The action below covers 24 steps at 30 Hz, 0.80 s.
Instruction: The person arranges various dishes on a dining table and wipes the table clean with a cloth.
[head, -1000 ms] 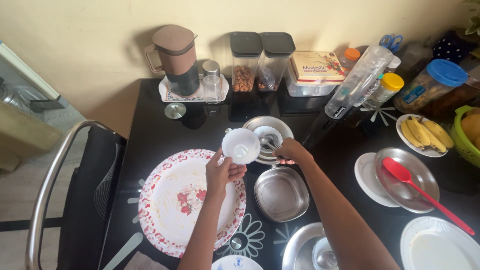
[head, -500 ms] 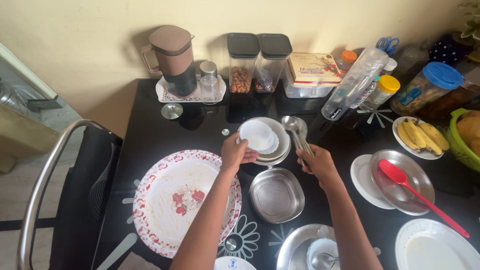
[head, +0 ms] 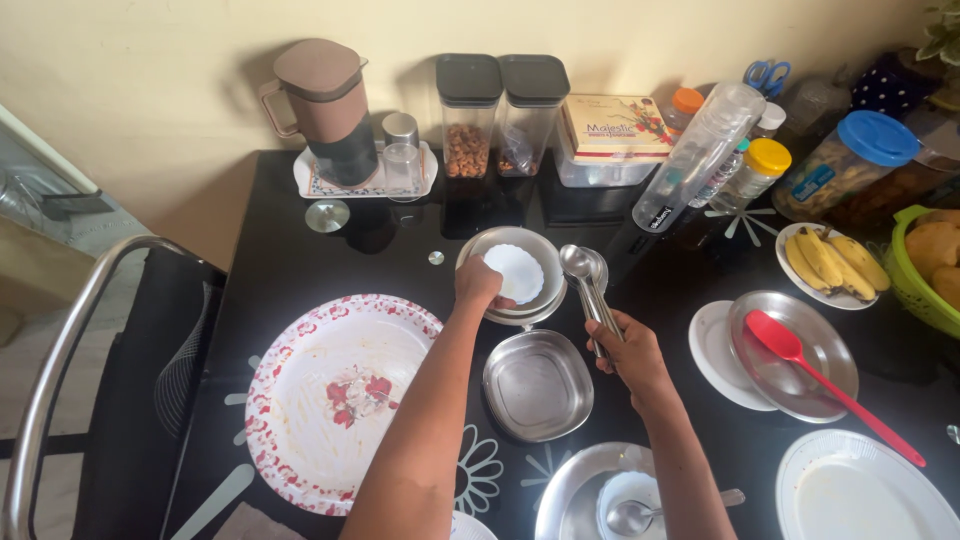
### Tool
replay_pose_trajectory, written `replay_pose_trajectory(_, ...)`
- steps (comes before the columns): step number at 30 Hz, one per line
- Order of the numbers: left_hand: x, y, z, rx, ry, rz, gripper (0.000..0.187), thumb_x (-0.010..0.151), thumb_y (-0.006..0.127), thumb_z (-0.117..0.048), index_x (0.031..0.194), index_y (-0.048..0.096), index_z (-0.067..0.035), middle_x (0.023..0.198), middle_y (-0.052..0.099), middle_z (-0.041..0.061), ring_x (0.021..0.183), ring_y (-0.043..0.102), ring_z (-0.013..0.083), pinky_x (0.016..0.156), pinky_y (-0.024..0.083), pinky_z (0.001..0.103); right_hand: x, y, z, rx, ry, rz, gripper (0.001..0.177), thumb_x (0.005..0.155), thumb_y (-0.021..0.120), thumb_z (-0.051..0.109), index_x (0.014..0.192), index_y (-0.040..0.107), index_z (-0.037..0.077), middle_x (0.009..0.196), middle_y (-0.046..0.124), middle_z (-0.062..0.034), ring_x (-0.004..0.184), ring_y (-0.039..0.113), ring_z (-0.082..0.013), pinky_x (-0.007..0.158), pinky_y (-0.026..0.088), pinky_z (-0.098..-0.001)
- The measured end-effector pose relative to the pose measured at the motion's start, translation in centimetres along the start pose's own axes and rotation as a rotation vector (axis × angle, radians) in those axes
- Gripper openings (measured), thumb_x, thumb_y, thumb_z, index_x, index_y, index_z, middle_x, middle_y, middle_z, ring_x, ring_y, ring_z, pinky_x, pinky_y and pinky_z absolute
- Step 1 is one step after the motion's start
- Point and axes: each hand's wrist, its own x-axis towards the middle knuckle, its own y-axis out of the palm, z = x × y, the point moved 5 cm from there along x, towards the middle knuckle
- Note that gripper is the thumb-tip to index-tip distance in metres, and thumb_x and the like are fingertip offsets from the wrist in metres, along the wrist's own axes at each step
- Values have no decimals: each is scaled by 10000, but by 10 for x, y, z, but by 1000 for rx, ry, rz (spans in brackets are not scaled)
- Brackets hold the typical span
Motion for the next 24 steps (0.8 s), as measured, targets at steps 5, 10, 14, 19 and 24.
replay_pose_trajectory(5, 24, 7, 22, 177, 79, -92, 370, 893, 525, 42, 1243, 644, 26, 1049, 733, 230, 627, 758, 338, 486, 624, 346, -1, 1, 0, 1, 1, 12, 325, 934, 706, 272, 1149, 695, 28, 694, 634, -19, 521, 523, -79, 496, 420, -242)
replay_pose_trajectory(10, 2, -3, 0, 146, 66, -56, 356, 911, 512, 37, 1235, 661, 38, 975, 754, 214, 579, 755, 309, 463, 620, 332, 6, 8, -5, -15, -1, 14, 357, 922, 723, 278, 1185, 692, 39, 687, 632, -16, 512, 508, -74, 496, 424, -236)
replay_pose_trajectory(14, -24, -33, -16, 19, 223, 18, 433, 955, 577, -82, 1378, 562, 11, 849, 781, 251, 518, 718, 232, 420, 550, 283, 20, 24, -5, -80, -52, 76, 349, 917, 725, 260, 1179, 700, 31, 669, 641, -12, 503, 518, -68, 483, 434, -230)
replay_pose_trajectory(19, -95, -107, 22, -278, 306, 70, 475, 974, 603, -188, 1417, 544, -27, 861, 767, 227, 478, 680, 172, 404, 524, 251, 40, 49, -4, -208, -98, 152, 309, 933, 712, 233, 1160, 720, 22, 676, 651, -21, 492, 528, -68, 453, 414, -241)
replay_pose_trajectory(24, -194, -168, 83, -229, 88, -21, 442, 957, 583, -185, 1376, 603, -49, 923, 814, 175, 506, 683, 164, 432, 490, 250, 72, 67, -5, -432, -90, 125, 435, 883, 755, 235, 1250, 684, 11, 742, 724, -93, 548, 632, -113, 490, 498, -276)
